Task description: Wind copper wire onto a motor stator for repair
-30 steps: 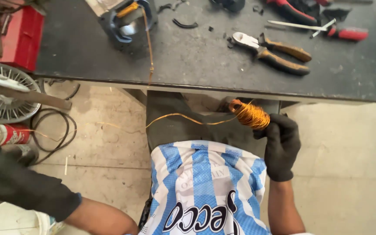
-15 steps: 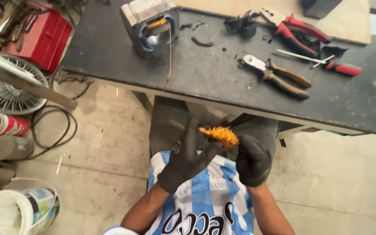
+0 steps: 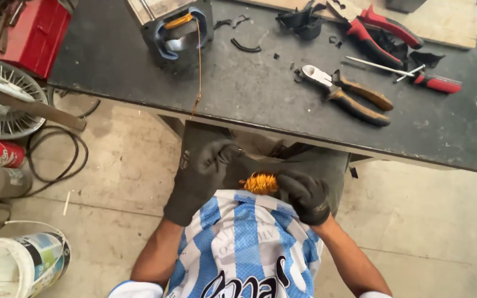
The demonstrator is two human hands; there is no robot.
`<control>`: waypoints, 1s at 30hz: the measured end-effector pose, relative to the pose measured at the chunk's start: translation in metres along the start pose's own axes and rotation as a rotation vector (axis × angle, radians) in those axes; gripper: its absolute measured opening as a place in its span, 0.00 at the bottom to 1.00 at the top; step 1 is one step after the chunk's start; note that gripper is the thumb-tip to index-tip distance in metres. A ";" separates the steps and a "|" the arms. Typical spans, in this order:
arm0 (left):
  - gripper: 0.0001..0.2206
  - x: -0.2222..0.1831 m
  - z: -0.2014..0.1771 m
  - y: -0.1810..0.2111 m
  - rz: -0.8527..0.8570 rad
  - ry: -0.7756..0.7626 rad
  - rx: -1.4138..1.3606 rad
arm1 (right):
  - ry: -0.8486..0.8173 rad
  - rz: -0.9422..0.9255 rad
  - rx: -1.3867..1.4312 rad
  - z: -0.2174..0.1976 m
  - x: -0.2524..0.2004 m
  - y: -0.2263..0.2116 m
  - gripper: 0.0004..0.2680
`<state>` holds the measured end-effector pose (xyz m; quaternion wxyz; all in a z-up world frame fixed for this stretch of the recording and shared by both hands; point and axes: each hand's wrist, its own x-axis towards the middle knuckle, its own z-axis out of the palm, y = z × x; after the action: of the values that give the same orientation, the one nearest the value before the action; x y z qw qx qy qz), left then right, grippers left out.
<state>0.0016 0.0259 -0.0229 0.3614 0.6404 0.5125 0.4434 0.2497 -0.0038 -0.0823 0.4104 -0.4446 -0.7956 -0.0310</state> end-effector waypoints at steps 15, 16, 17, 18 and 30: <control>0.11 -0.065 0.048 -0.013 -0.186 -0.186 -0.303 | 0.381 0.740 0.495 -0.010 0.033 -0.065 0.07; 0.11 -0.067 0.055 -0.029 -0.297 -0.176 -0.402 | 0.315 0.870 0.841 -0.013 0.035 -0.067 0.07; 0.11 -0.067 0.062 -0.045 -0.407 -0.164 -0.502 | 0.237 0.991 1.188 -0.016 0.038 -0.070 0.08; 0.11 -0.066 0.065 -0.057 -0.402 -0.159 -0.502 | 0.233 0.985 1.191 -0.019 0.038 -0.070 0.08; 0.13 -0.077 0.032 -0.061 -0.015 -0.026 -0.323 | 0.195 1.164 1.012 -0.018 0.013 -0.065 0.10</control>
<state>0.0052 -0.0364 -0.1048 0.4695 0.5756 0.4349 0.5090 0.2101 -0.0418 -0.0415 0.5816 -0.5446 -0.3117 0.5176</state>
